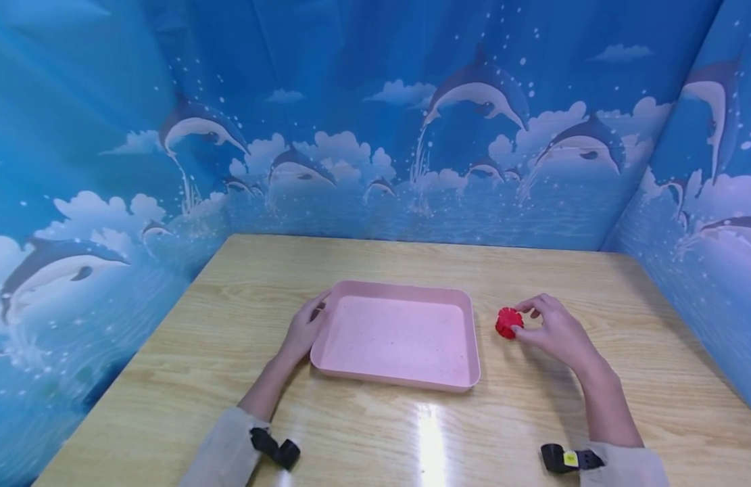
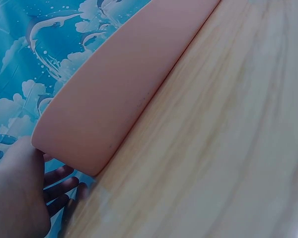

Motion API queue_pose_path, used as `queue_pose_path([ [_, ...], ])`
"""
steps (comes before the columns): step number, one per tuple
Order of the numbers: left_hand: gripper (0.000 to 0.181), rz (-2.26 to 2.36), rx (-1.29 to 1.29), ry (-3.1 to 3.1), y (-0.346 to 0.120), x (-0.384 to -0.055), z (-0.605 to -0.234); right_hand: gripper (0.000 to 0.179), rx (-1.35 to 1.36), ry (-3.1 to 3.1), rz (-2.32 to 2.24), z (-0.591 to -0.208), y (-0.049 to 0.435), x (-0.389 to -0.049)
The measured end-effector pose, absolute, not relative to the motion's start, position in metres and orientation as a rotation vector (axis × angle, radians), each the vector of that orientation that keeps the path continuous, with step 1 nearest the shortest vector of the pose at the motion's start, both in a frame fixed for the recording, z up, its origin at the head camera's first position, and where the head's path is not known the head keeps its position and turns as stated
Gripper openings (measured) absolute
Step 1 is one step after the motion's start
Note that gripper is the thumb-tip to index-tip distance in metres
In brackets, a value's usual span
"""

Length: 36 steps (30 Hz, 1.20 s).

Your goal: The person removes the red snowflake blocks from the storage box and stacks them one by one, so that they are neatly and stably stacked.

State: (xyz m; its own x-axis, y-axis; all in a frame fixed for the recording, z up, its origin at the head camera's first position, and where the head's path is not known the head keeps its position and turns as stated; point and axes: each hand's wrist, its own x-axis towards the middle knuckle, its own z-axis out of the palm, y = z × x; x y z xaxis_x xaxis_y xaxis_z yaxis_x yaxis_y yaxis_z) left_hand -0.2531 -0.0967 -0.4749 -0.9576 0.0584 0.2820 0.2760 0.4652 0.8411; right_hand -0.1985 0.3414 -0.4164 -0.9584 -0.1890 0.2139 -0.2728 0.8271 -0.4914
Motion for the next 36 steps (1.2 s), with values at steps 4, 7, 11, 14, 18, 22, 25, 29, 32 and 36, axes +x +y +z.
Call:
queue_pose_path([
  [4, 0.041, -1.515, -0.284, -2.502, -0.097, -0.253, -0.474, 0.034, 0.377, -2.826, 0.790, -0.422, 0.347, -0.200],
  [7, 0.041, -1.515, -0.283, -2.506, -0.097, -0.253, -0.474, 0.033, 0.400, -2.807, 0.794, -0.425, 0.350, -0.202],
  [11, 0.041, -1.520, -0.268, -2.513, -0.097, -0.253, -0.473, 0.033, 0.428, -2.795, 0.805, -0.428, 0.353, -0.204],
  [14, 0.041, -1.530, -0.256, -2.518, -0.097, -0.253, -0.473, 0.033, 0.426, -2.796, 0.813, -0.431, 0.354, -0.206],
  [18, 0.040, -1.533, -0.258, -2.515, -0.098, -0.253, -0.473, 0.034, 0.412, -2.798, 0.820, -0.433, 0.354, -0.207],
  [22, 0.040, -1.530, -0.254, -2.516, -0.098, -0.253, -0.473, 0.034, 0.391, -2.808, 0.829, -0.436, 0.353, -0.208],
  [25, 0.040, -1.529, -0.250, -2.521, -0.097, -0.253, -0.473, 0.034, 0.364, -2.829, 0.835, -0.437, 0.353, -0.209],
  [29, 0.040, -1.529, -0.248, -2.522, -0.097, -0.253, -0.473, 0.034, 0.336, -2.845, 0.821, -0.439, 0.353, -0.209],
  [32, 0.039, -1.520, -0.253, -2.523, -0.097, -0.253, -0.474, 0.035, 0.323, -2.854, 0.808, -0.440, 0.353, -0.209],
  [36, 0.039, -1.509, -0.259, -2.525, -0.097, -0.254, -0.475, 0.036, 0.311, -2.864, 0.801, -0.442, 0.354, -0.209],
])
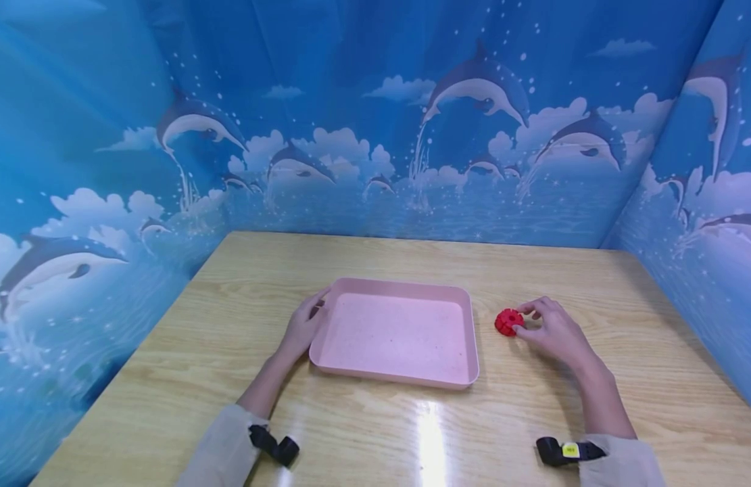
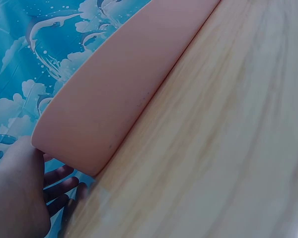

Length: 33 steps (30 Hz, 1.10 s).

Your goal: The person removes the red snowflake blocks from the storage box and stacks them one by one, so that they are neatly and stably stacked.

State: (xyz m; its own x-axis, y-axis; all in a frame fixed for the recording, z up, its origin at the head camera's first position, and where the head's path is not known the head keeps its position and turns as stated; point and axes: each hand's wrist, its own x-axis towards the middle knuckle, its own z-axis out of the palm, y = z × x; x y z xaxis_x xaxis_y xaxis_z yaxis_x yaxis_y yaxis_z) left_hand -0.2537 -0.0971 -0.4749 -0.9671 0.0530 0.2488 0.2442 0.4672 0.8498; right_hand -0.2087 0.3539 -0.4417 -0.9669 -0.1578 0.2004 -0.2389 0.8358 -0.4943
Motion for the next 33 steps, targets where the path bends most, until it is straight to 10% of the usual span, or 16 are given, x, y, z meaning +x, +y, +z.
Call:
queue_pose_path([
  [33, 0.038, -1.483, -0.257, -2.542, -0.0968, -0.2537, -0.4742, 0.039, 0.286, -2.895, 0.787, -0.4433, 0.3525, -0.2078],
])
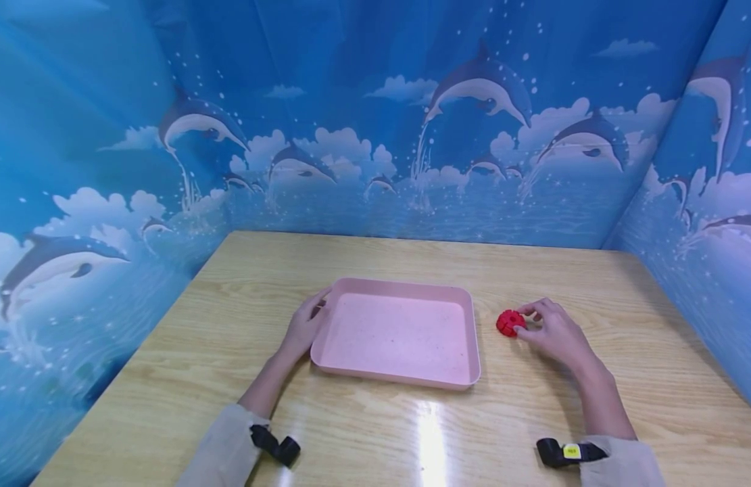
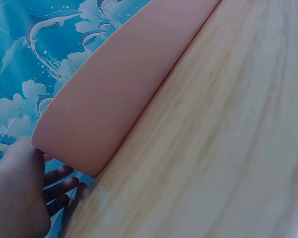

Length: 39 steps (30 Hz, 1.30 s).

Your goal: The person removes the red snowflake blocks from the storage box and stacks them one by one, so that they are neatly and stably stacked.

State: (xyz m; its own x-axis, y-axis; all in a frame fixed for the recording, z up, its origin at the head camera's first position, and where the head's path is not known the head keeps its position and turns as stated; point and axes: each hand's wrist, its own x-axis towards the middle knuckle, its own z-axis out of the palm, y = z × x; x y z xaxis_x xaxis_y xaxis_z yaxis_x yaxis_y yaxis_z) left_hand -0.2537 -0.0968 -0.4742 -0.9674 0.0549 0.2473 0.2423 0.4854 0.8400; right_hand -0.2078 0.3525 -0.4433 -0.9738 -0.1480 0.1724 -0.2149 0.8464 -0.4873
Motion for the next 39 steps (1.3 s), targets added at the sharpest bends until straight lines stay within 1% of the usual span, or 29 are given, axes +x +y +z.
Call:
queue_pose_path([
  [16, 0.039, -1.478, -0.257, -2.540, -0.096, -0.254, -0.475, 0.040, 0.276, -2.920, 0.803, -0.442, 0.354, -0.207],
  [23, 0.037, -1.474, -0.346, -2.475, -0.097, -0.253, -0.479, 0.041, 0.252, -2.930, 0.808, -0.441, 0.354, -0.204],
  [27, 0.037, -1.481, -0.342, -2.476, -0.096, -0.252, -0.479, 0.041, 0.242, -2.924, 0.803, -0.439, 0.354, -0.202],
  [34, 0.039, -1.492, -0.256, -2.551, -0.094, -0.255, -0.477, 0.036, 0.287, -2.852, 0.809, -0.430, 0.357, -0.200],
  [39, 0.038, -1.506, -0.275, -2.563, -0.097, -0.257, -0.475, 0.035, 0.316, -2.766, 0.776, -0.418, 0.353, -0.199],
])
